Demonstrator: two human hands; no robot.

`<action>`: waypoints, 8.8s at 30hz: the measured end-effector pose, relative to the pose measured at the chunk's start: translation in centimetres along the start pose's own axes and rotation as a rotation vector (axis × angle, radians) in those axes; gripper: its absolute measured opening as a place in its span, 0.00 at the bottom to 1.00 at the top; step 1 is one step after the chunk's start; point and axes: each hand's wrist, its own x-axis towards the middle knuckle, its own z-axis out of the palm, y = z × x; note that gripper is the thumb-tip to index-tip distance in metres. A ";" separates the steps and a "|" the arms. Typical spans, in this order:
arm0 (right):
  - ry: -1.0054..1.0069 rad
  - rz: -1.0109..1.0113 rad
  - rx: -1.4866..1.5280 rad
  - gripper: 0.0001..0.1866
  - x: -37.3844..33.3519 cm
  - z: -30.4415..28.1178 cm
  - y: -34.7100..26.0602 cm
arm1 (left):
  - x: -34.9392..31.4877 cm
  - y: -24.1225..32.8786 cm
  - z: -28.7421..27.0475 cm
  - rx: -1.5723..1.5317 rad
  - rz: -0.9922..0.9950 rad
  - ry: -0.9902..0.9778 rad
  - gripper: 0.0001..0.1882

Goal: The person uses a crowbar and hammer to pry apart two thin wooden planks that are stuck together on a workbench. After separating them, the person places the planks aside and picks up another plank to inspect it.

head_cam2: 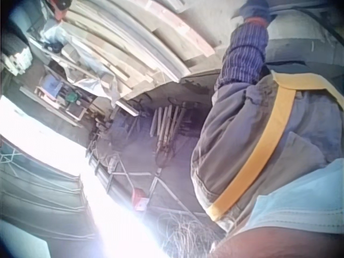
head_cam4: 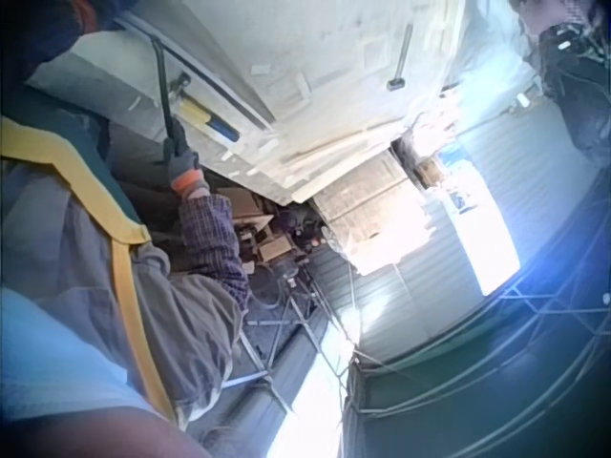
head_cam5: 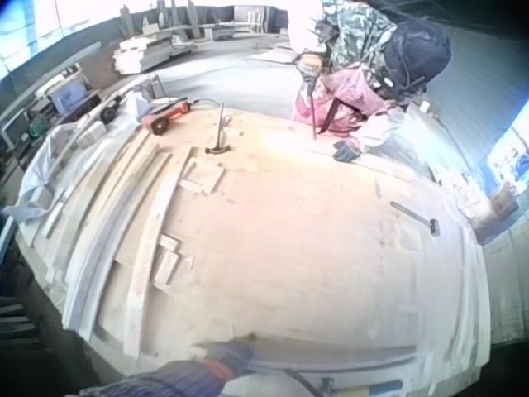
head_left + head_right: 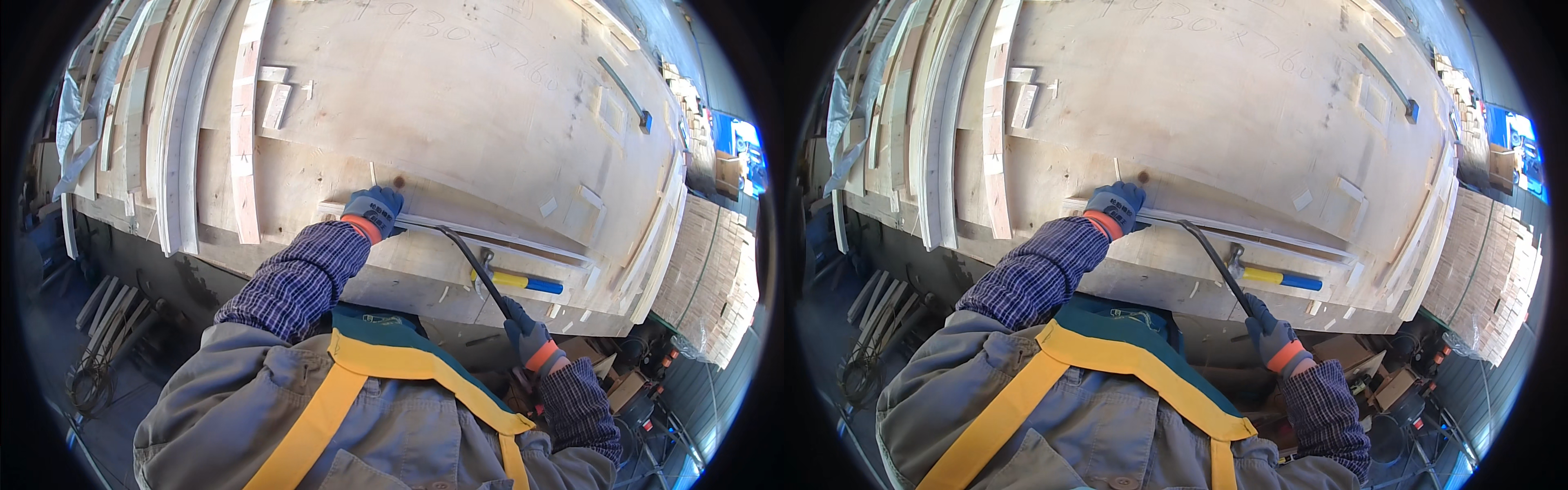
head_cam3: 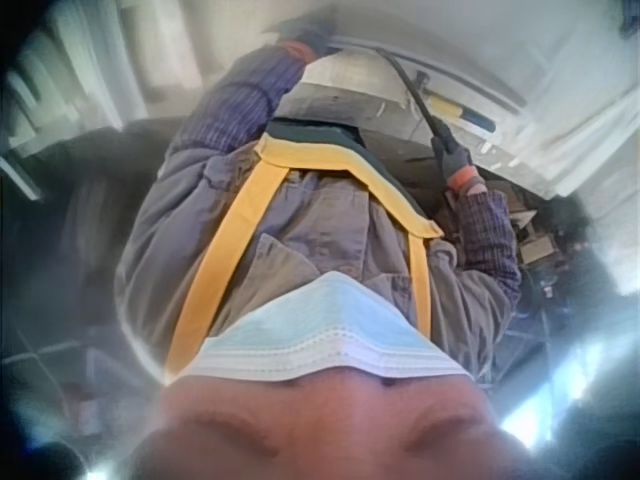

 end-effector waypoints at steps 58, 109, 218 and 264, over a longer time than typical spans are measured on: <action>-0.168 0.356 -0.133 0.26 0.4 3.2 -8.4 | 0.3 -0.8 3.2 -0.093 0.134 0.372 0.07; 0.910 0.431 0.257 0.27 22.5 -6.1 45.6 | -18.4 5.6 -4.0 -0.499 -0.066 0.757 0.17; 0.752 -1.167 0.861 0.21 -13.4 -16.0 -12.7 | -21.2 18.6 -24.0 -1.310 0.657 0.741 0.26; 0.842 -0.838 1.040 0.15 -4.9 -14.7 -15.3 | -19.6 22.6 -21.3 -1.427 0.268 0.964 0.11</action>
